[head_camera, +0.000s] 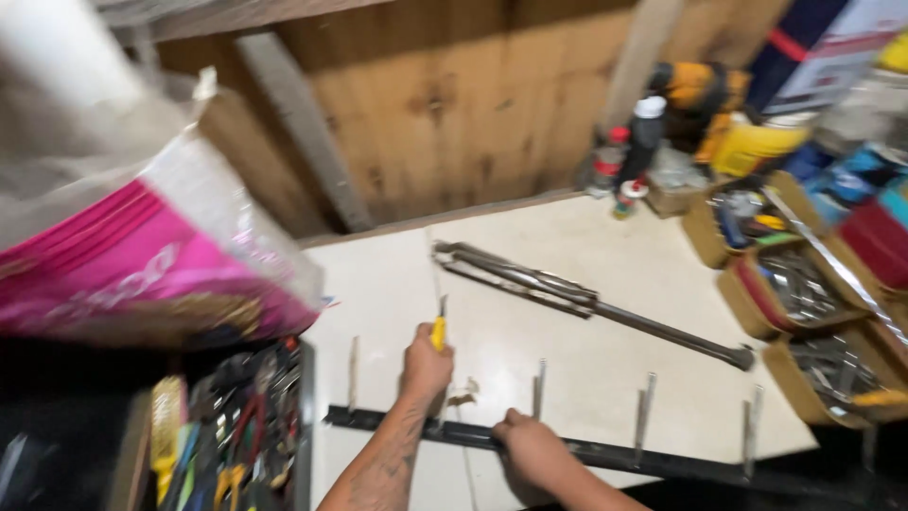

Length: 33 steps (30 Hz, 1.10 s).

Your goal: The person uses a yellow utility knife to cut a thin metal rod that is positioned vertically on a metal frame. The person holds the rod steady with one hand while repeatedly scoring and cutting through it with the knife in the other hand. The task is performed on a white workbench surface surrounded by various tools and containers.

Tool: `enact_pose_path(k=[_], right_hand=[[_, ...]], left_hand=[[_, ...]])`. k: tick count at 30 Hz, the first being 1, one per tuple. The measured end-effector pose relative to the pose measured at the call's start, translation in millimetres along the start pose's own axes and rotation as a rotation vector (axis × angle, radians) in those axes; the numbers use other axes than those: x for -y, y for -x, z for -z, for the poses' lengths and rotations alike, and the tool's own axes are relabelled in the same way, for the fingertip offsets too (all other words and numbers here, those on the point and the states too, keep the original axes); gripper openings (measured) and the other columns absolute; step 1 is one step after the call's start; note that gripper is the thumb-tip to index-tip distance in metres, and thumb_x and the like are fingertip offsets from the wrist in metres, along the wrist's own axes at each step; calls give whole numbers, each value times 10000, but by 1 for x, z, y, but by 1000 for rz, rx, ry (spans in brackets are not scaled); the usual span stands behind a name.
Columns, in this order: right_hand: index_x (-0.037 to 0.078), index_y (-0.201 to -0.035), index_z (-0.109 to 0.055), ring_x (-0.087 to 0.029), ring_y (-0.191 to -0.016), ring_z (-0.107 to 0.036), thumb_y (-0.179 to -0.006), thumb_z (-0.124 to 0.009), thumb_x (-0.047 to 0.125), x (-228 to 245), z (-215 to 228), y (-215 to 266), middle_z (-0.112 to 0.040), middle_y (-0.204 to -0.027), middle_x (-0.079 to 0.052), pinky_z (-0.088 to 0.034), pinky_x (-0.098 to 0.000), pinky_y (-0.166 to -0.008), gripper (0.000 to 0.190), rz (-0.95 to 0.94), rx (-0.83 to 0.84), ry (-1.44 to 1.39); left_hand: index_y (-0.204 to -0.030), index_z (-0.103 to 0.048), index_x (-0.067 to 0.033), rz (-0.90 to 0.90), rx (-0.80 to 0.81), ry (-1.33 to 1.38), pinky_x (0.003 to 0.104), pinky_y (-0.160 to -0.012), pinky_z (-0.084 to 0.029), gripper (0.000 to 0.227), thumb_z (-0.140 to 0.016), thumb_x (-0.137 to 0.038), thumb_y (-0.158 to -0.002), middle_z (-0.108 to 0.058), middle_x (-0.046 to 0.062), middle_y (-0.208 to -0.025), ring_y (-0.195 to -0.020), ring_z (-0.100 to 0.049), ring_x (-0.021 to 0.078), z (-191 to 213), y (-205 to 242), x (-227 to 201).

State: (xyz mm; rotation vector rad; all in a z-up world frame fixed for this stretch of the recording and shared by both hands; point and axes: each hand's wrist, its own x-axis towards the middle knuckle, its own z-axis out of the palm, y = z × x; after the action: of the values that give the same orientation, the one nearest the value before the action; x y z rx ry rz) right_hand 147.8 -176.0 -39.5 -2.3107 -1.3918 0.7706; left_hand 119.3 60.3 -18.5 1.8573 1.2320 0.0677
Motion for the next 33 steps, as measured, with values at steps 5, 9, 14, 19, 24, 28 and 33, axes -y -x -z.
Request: enact_pose_path(k=[5,9,14,19,24,28,33], right_hand=[[64,-1031,-616,-412,-840,-590,-896,-593,173,10,3,12,-529,-972,-168,-496,-542,-741,175,131,-129,114],[114,-1087,-736,-432,-1169,-512,-831,-671,341,-18,4,27,-559,-1275,-264,-489,-529,-948,348,55,-268,11],[137,-1164,-662,-289,-1123,-619,-714,-723,370,-143,41,82,-672,-1146,-107,-447,-408,-1087,511,-678,-852,67],[85,-1525,-503,-477,-1308,-486,-913,-542,481,-223,66,161,-526,-1447,-229,-420,-597,-1073,730,-1050,-815,119],[252,-1329,-666,-286,-962,-749,-940,-655,347,-245,65,172,-786,-1011,-62,-522,-400,-905,401,-1031,-947,-322],[274,-1179,-735,-222,-862,-761,-920,-639,198,-241,61,174,-811,-884,-11,-534,-349,-814,287,-1063,-1050,-340],[244,-1237,-762,-345,-1042,-707,-919,-653,312,-208,112,167,-781,-1111,-132,-516,-419,-931,343,-1012,-1038,-215]], left_hand=[[-1276,-553,-177,-37,11,52,439,-830,-549,415,-605,-243,-870,-743,189,-1036,-902,-714,359,-4,2,1],[-1313,-524,-183,-19,11,36,454,-904,-523,453,-592,-277,-875,-734,228,-1100,-996,-699,410,2,10,-4],[-1366,-507,-190,49,46,38,439,-873,-538,466,-581,-265,-913,-735,188,-1088,-968,-696,366,20,32,-29],[-1368,-515,-189,90,80,58,437,-871,-548,430,-572,-240,-945,-744,154,-1104,-959,-701,332,29,42,-34],[-1439,-483,-161,95,72,57,443,-924,-554,498,-590,-220,-956,-712,193,-1205,-1048,-690,356,25,36,-34],[-1369,-539,-169,53,42,60,445,-928,-543,449,-618,-196,-927,-754,156,-1134,-1019,-704,358,33,35,-34],[-1343,-562,-110,147,-9,137,423,-774,-579,417,-657,-147,-938,-754,169,-973,-784,-719,300,53,38,-50]])
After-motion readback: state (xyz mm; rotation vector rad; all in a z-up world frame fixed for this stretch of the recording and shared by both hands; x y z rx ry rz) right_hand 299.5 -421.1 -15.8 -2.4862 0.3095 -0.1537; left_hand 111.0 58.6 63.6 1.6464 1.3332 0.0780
